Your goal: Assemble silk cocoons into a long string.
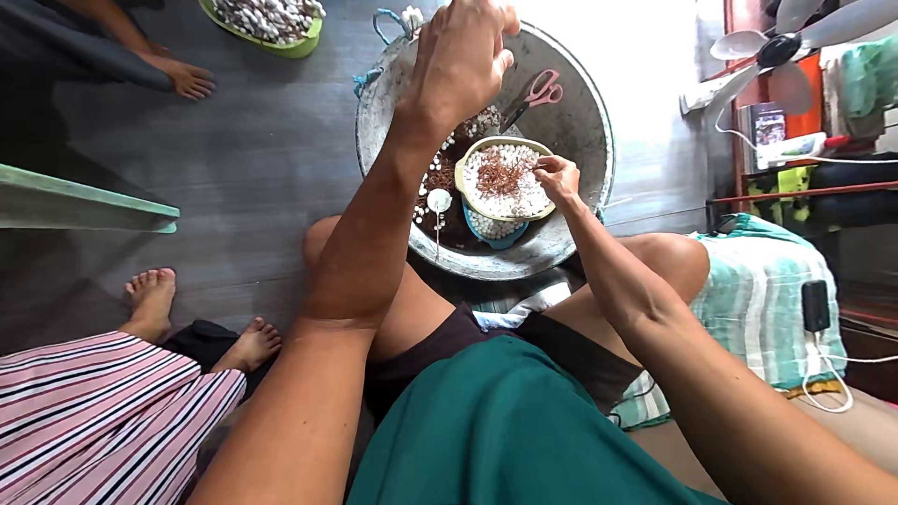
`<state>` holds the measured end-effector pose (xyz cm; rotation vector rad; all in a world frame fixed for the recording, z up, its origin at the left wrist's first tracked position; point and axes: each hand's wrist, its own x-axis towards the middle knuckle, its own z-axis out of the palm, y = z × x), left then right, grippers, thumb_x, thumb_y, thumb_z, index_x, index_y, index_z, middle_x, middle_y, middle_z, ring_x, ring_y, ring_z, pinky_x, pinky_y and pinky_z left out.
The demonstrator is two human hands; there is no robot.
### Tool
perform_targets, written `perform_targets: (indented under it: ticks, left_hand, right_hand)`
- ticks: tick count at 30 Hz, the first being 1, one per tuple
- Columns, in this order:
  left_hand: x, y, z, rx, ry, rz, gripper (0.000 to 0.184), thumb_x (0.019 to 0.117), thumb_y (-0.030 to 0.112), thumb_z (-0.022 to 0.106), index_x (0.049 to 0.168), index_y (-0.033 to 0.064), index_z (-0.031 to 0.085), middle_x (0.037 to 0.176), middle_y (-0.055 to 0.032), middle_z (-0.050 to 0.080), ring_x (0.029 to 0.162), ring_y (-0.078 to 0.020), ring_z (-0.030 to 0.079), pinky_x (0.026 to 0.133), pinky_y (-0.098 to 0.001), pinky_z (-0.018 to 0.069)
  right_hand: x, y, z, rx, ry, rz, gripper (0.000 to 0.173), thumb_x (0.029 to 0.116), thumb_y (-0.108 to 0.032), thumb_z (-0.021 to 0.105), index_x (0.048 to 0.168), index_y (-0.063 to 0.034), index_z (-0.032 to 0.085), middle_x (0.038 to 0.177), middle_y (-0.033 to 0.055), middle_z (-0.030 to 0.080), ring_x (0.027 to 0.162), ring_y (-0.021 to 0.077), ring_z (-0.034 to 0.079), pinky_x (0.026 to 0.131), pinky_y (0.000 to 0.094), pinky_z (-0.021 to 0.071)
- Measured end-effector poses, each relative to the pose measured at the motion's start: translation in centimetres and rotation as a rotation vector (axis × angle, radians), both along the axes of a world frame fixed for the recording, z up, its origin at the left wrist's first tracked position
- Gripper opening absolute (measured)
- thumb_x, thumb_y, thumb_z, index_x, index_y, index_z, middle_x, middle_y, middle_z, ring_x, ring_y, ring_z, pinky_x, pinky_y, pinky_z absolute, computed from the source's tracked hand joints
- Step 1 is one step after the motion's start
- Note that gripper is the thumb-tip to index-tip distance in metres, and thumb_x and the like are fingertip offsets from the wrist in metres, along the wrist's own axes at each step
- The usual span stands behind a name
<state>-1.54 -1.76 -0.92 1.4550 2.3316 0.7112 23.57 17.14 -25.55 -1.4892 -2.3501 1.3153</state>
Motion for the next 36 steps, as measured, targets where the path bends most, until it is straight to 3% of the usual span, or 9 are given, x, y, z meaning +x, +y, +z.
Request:
perform_targets:
  ticks: [3,12,16,19,23,25,26,29,36]
  left_hand:
    - [0.0,0.1,0.0,0.005,0.018,-0.007,0.032,0.1009,0.022,0.057,0.13,0.0186,0.068,0.115,-0.0045,0.073,0.112,-0.0244,0.068,0.1,-0.0527,0.0506]
    - [0.7,0.4,-0.5,0.034,-0.001,-0.049,0.026,0.1029,0.017,0.05,0.116,0.0135,0.073,0.105,-0.0088,0.073,0.104,-0.027,0.069,0.095,-0.0524,0.0518]
    - [1.3,0.9,-1.0,0.053,-0.003,0.001,0.04,0.108,0.039,0.046,0.094,0.0074,0.067,0.087,-0.0126,0.067,0.089,-0.0318,0.067,0.08,-0.0564,0.0509]
    - [1.6,1.4,-2.1,0.145,-0.098,-0.025,0.02,0.0985,0.011,0.057,0.113,0.0079,0.071,0.101,-0.0089,0.073,0.094,-0.0246,0.071,0.088,-0.0507,0.0581]
    - [3.1,2.4,-2.3,0.22,-0.294,0.053,0.028,0.1071,0.026,0.054,0.097,0.006,0.07,0.075,-0.0044,0.07,0.064,-0.0155,0.067,0.067,-0.0395,0.0577]
    - [3.8,2.8,-2.7,0.286,-0.429,0.028,0.018,0.1027,0.013,0.06,0.115,0.0038,0.069,0.1,-0.0077,0.074,0.076,-0.0153,0.073,0.073,-0.0371,0.0645]
    - [4.0,3.2,-3.0,0.32,-0.493,0.001,0.026,0.1,0.007,0.06,0.125,0.0035,0.066,0.113,-0.0094,0.073,0.084,-0.016,0.073,0.078,-0.0366,0.0638]
    - [4.5,4.0,-4.0,0.366,-0.669,-0.035,0.04,0.1006,0.007,0.061,0.14,0.0013,0.058,0.122,-0.0122,0.071,0.096,-0.0188,0.073,0.085,-0.0376,0.0626]
    - [5.7,5.6,-4.9,0.404,-0.926,-0.015,0.034,0.0985,0.008,0.067,0.131,-0.0023,0.065,0.12,-0.0137,0.072,0.107,-0.0213,0.071,0.095,-0.0378,0.0597]
  right_hand:
    - [0.3,0.0,0.5,-0.079,0.088,-0.053,0.019,0.0945,-0.013,0.071,0.112,-0.009,0.076,0.105,0.009,0.076,0.094,0.02,0.073,0.086,0.0449,0.0606]
    - [0.9,-0.1,2.2,-0.2,0.265,-0.115,0.021,0.1005,-0.015,0.067,0.117,-0.0037,0.072,0.102,0.0092,0.076,0.088,0.0168,0.073,0.08,0.0364,0.0614]
    - [-0.7,-0.5,6.1,-0.5,0.443,-0.275,0.023,0.1027,-0.017,0.064,0.123,-0.0057,0.068,0.103,0.0068,0.073,0.089,0.0161,0.07,0.081,0.0348,0.06]
    - [-2.5,-1.0,10.2,-0.796,0.65,-0.299,0.027,0.1047,-0.019,0.059,0.13,-0.0106,0.061,0.102,0.0025,0.069,0.084,0.0119,0.066,0.077,0.0291,0.0583]
    - [-4.2,-1.9,14.6,-1.027,0.87,-0.18,0.019,0.1054,-0.018,0.057,0.122,-0.0104,0.063,0.099,0.0034,0.069,0.079,0.0103,0.066,0.074,0.0257,0.0582]
    - [-4.5,-2.1,15.5,-1.065,0.902,-0.113,0.018,0.1061,-0.021,0.056,0.118,-0.0111,0.065,0.099,0.0031,0.068,0.079,0.0101,0.064,0.074,0.0258,0.0566]
    - [-4.6,-2.1,15.7,-1.075,0.917,-0.098,0.017,0.1063,-0.022,0.055,0.116,-0.0117,0.066,0.099,0.0027,0.068,0.079,0.01,0.064,0.074,0.0259,0.0562]
    - [-5.4,-1.9,16.1,-1.104,0.95,-0.053,0.018,0.1073,-0.023,0.053,0.114,-0.0127,0.066,0.1,0.0017,0.069,0.084,0.0101,0.065,0.078,0.0273,0.0563]
    - [-6.1,-1.4,16.5,-1.218,1.065,-0.029,0.025,0.1096,-0.023,0.047,0.121,-0.0094,0.064,0.108,0.0065,0.07,0.097,0.0137,0.068,0.085,0.0299,0.0568]
